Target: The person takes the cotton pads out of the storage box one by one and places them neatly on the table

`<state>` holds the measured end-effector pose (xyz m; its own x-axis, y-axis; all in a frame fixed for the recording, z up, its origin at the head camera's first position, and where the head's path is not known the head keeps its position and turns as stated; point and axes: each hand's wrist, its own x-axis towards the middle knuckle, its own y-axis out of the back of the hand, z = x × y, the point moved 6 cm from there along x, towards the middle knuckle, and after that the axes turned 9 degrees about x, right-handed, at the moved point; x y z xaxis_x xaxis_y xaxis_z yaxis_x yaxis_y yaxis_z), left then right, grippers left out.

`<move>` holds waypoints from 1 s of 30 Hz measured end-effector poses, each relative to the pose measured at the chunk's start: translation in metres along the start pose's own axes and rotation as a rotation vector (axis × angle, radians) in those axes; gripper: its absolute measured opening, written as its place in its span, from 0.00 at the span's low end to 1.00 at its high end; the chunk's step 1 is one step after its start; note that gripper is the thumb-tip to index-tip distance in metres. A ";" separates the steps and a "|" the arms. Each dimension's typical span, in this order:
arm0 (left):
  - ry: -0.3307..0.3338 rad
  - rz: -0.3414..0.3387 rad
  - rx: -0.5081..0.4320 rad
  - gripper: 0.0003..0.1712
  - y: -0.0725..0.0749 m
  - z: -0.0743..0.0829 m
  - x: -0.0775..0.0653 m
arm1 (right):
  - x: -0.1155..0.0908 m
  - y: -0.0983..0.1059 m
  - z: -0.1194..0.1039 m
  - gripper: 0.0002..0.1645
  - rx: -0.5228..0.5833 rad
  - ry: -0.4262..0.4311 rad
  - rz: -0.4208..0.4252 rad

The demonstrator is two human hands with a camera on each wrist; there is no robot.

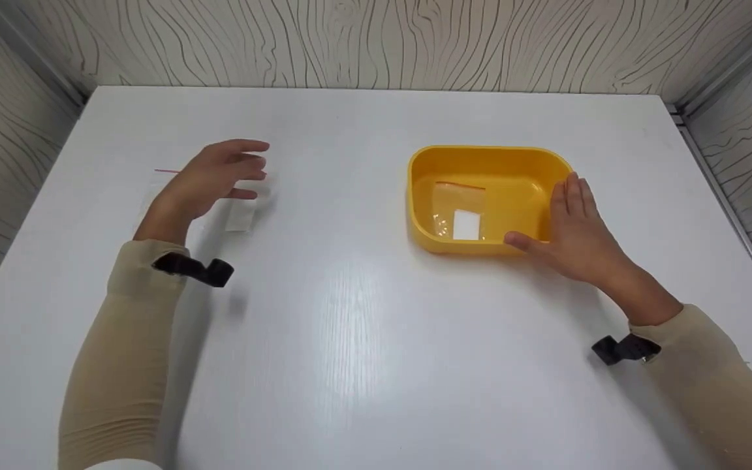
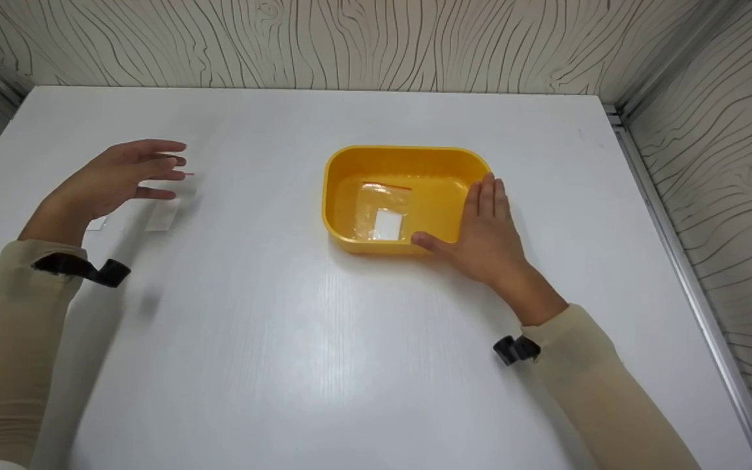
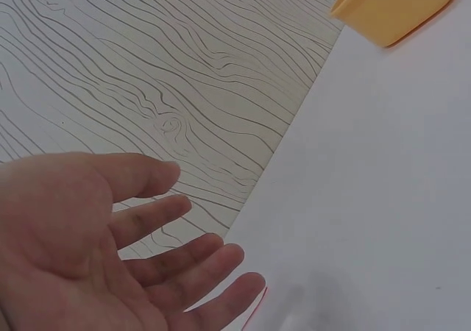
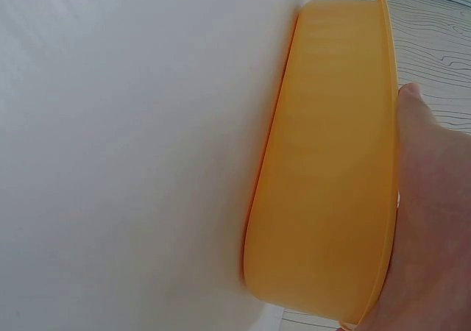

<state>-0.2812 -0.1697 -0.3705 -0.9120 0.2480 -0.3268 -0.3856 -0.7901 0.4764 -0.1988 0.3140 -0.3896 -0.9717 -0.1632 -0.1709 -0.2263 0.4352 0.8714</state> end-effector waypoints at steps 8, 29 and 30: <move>-0.021 -0.018 -0.035 0.30 -0.002 0.003 0.000 | 0.000 0.000 0.000 0.77 0.003 -0.012 -0.012; -0.076 -0.067 -0.119 0.27 -0.013 0.016 0.003 | 0.000 0.000 0.000 0.76 0.012 0.005 0.000; -0.078 -0.069 -0.125 0.27 -0.014 0.017 0.004 | 0.000 0.000 0.000 0.76 0.011 0.005 0.000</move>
<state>-0.2813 -0.1485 -0.3647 -0.8937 0.3434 -0.2888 -0.4322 -0.8318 0.3483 -0.1984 0.3140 -0.3897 -0.9713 -0.1681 -0.1684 -0.2272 0.4445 0.8665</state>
